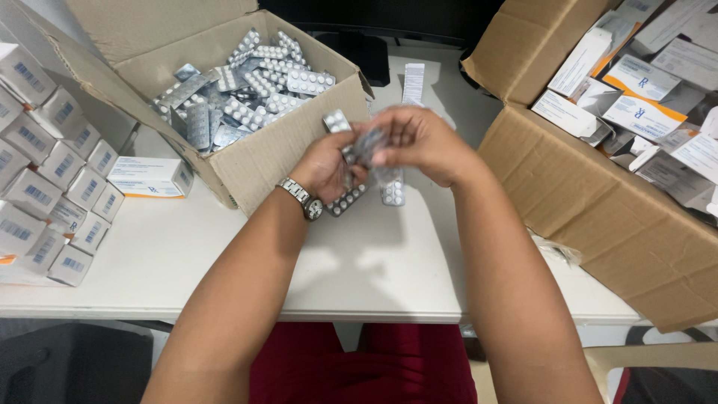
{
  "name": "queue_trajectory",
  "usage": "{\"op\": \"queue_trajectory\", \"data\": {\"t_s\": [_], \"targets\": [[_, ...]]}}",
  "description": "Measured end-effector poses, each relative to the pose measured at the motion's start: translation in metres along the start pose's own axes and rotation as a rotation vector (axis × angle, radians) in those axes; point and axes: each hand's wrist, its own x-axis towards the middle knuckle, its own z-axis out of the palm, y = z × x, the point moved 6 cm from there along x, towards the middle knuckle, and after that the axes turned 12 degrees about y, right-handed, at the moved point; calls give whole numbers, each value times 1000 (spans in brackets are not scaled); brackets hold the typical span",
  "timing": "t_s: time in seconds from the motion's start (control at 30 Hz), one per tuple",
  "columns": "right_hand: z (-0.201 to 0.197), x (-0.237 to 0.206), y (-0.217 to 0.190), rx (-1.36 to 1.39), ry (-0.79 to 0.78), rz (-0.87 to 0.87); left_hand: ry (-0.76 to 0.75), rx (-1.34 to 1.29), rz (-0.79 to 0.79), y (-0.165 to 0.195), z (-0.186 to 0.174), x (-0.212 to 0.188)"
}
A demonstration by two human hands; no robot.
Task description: The person repeatedly picks blister packs of pills from a large cardboard box, stacks them, and places them into small white medicine boxes. The person then closes the boxes and sets them aside on the table.
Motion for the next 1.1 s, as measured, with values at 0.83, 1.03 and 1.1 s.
{"op": "queue_trajectory", "data": {"t_s": [0.83,1.03,1.1], "targets": [[13,0,2,-362,-25,-195,298,221,2,-1,-10,-1],[-37,5,7,47,243,-51,357,607,509,19,-1,-2],[-43,7,8,208,277,-48,341,824,839,24,11,-10]]}}
